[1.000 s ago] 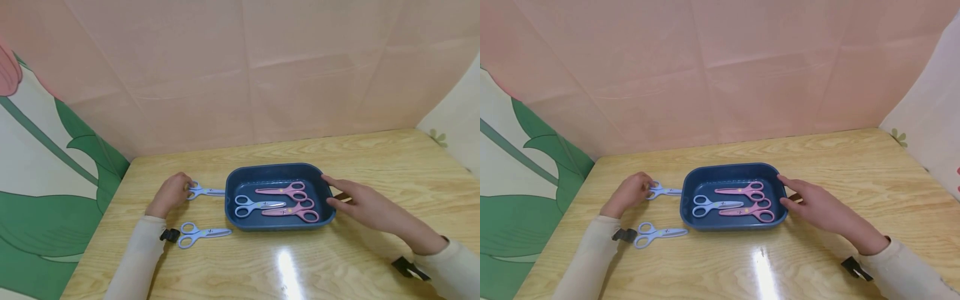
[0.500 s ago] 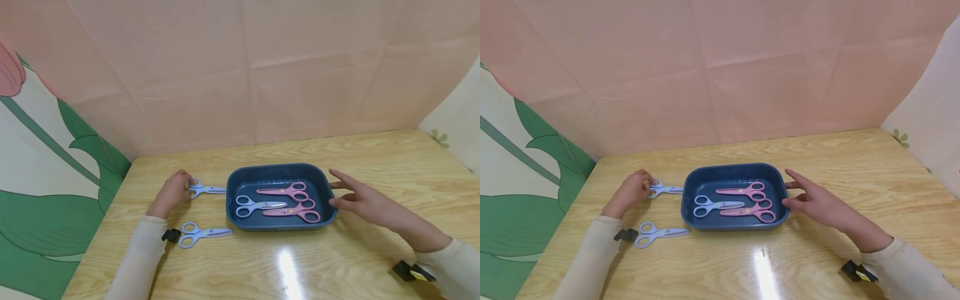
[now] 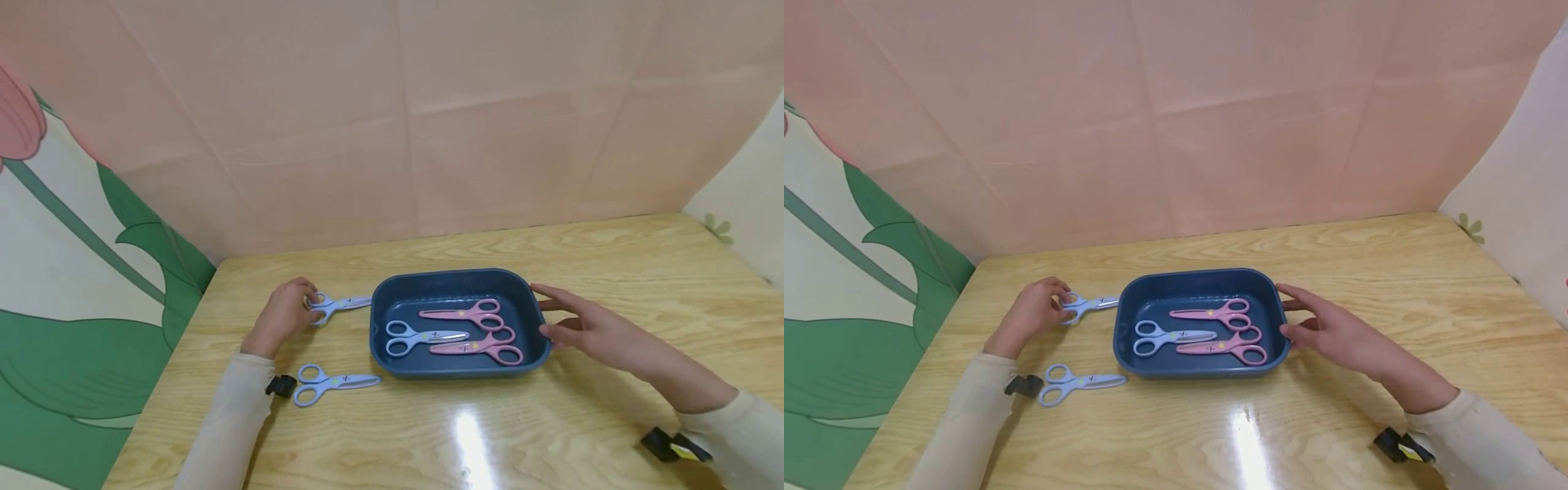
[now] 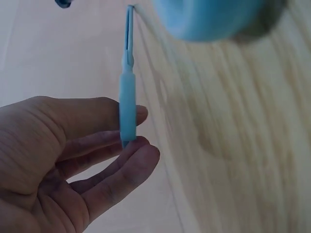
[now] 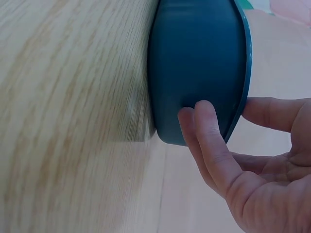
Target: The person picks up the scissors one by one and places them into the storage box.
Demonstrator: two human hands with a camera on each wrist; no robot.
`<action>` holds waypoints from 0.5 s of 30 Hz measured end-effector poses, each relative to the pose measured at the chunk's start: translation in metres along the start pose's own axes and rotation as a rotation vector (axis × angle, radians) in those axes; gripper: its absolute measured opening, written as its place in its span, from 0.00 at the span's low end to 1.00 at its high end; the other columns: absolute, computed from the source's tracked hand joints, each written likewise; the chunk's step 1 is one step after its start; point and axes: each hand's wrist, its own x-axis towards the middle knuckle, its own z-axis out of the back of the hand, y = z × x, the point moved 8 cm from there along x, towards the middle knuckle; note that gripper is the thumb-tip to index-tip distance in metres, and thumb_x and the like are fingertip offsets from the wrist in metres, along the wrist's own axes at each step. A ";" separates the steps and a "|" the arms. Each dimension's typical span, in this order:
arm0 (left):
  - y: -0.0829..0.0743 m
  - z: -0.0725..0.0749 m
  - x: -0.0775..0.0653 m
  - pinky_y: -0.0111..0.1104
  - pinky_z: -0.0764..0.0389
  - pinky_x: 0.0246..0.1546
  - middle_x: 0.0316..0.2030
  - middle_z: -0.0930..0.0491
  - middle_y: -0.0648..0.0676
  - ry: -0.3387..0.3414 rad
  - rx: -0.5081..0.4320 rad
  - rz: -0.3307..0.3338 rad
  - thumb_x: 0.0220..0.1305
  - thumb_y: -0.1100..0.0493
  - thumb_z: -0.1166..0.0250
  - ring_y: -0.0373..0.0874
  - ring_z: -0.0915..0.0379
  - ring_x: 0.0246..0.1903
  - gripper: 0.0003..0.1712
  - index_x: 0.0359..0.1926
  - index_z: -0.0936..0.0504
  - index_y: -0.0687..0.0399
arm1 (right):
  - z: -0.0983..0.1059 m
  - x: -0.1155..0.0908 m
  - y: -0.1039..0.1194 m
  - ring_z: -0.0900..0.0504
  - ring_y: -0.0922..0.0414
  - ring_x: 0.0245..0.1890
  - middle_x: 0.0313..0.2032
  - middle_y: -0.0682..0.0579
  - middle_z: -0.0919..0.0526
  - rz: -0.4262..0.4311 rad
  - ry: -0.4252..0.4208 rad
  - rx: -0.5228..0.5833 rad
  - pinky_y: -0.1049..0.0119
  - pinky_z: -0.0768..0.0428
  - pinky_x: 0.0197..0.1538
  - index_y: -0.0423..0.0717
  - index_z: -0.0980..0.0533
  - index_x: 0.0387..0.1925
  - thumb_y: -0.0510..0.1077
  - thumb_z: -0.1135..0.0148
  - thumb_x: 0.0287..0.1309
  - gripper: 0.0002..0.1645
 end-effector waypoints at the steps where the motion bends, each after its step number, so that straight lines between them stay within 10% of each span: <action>1: -0.001 0.000 0.000 0.46 0.18 0.47 0.47 0.18 0.60 0.002 -0.001 -0.003 0.50 0.64 0.24 0.54 0.18 0.42 0.09 0.34 0.13 0.62 | 0.000 0.000 0.000 0.15 0.44 0.50 0.66 0.22 0.38 -0.002 0.002 0.008 0.59 0.13 0.46 0.41 0.54 0.78 0.41 0.43 0.70 0.43; 15: -0.005 0.000 0.000 0.46 0.17 0.48 0.49 0.20 0.61 -0.044 -0.012 -0.039 0.51 0.69 0.26 0.54 0.17 0.41 0.10 0.37 0.12 0.65 | -0.002 -0.001 0.003 0.14 0.53 0.47 0.67 0.20 0.42 0.030 0.013 0.086 0.61 0.13 0.42 0.40 0.55 0.78 0.38 0.46 0.71 0.42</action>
